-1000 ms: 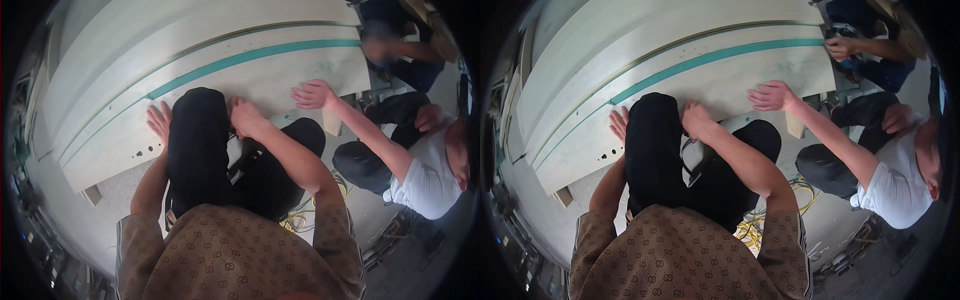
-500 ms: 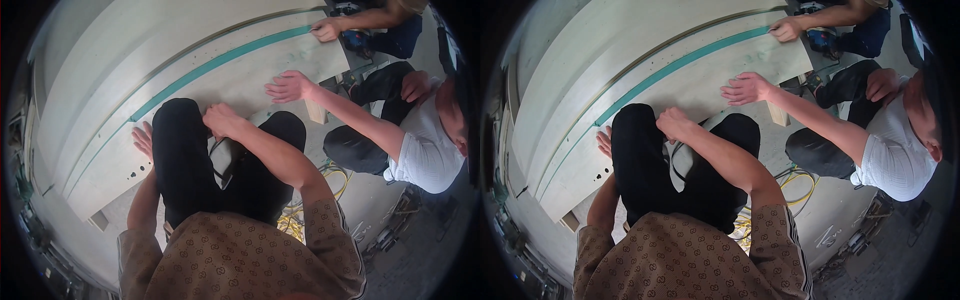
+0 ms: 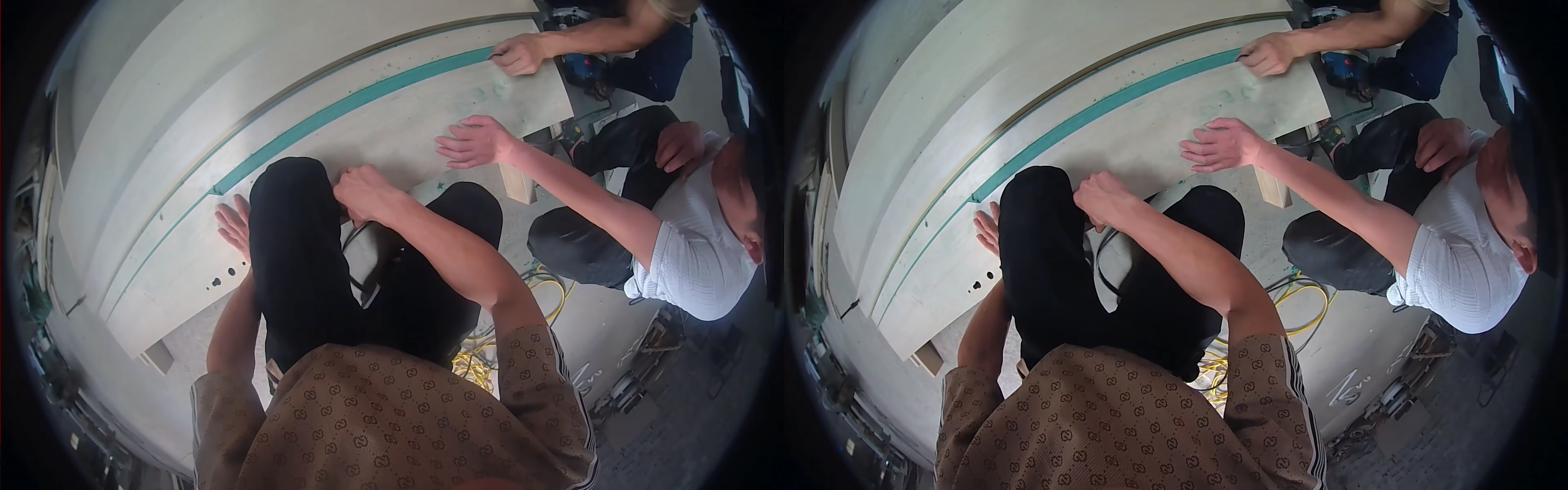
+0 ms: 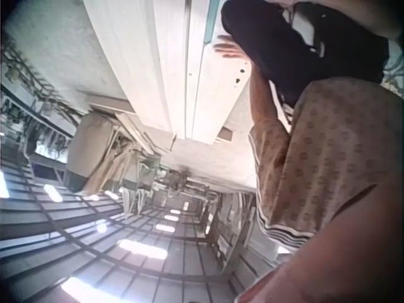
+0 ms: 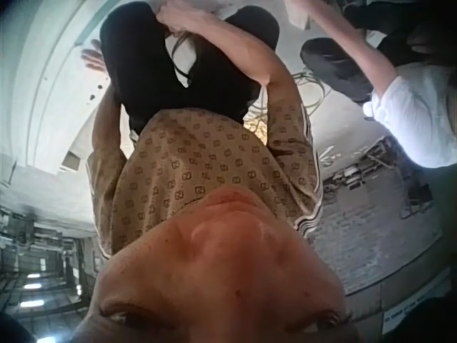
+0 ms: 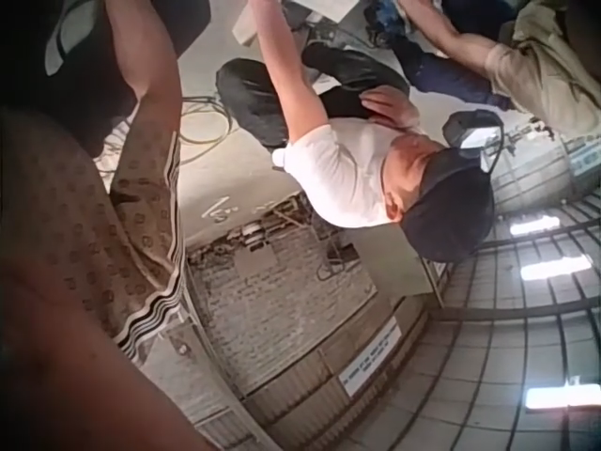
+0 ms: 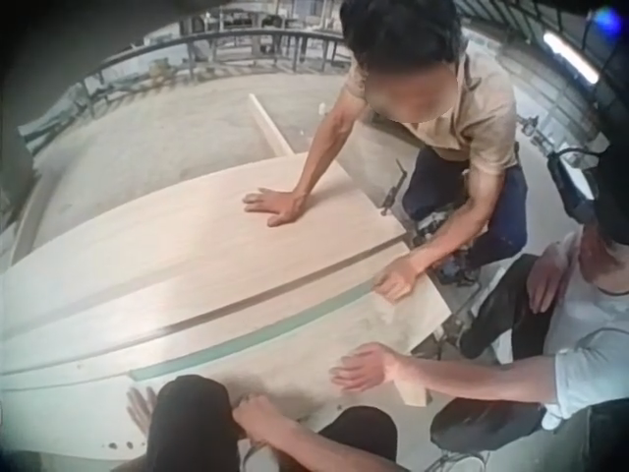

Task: Marking and applying adhesive tape to a large wood panel for precision cutting in a workshop.

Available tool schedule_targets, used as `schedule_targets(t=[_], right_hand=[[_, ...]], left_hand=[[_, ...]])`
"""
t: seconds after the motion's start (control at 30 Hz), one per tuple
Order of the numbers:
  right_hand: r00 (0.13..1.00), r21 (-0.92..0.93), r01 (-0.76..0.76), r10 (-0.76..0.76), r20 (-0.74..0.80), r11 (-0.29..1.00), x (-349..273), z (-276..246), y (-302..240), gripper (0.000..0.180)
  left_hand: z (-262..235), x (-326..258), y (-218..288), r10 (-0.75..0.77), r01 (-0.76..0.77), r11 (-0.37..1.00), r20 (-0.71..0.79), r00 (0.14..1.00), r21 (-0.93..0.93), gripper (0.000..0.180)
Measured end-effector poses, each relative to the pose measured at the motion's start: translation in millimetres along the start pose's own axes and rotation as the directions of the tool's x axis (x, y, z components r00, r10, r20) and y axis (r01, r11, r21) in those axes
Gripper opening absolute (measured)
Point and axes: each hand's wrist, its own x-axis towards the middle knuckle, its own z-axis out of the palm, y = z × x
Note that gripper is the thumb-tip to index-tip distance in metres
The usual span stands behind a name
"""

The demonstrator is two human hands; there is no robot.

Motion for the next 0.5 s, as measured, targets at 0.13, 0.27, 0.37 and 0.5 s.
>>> schedule_targets(t=[0.13,0.27,0.37,0.5], right_hand=[[1.0,0.03,0.005,-0.005,0.0,1.0,-1,-1,0,0.027],[1.0,0.005,0.005,-0.005,-0.013,1.0,-1,-3,0,0.027],[1.0,-0.001,-0.001,0.001,-0.002,1.0,-1,-2,1,0.028],[1.0,0.023,0.004,-0.003,-0.018,1.0,-2,-2,2,0.03]], left_hand=[[-10,1,-1,-0.002,0.011,0.987,0.06,0.998,-0.161,0.069],[-18,4,-3,0.004,0.033,0.949,0.119,0.993,-0.314,0.074],[-26,6,-2,0.016,0.054,0.904,0.161,0.987,-0.425,0.078],[-34,9,-4,0.039,0.089,0.825,0.214,0.976,-0.558,0.084]])
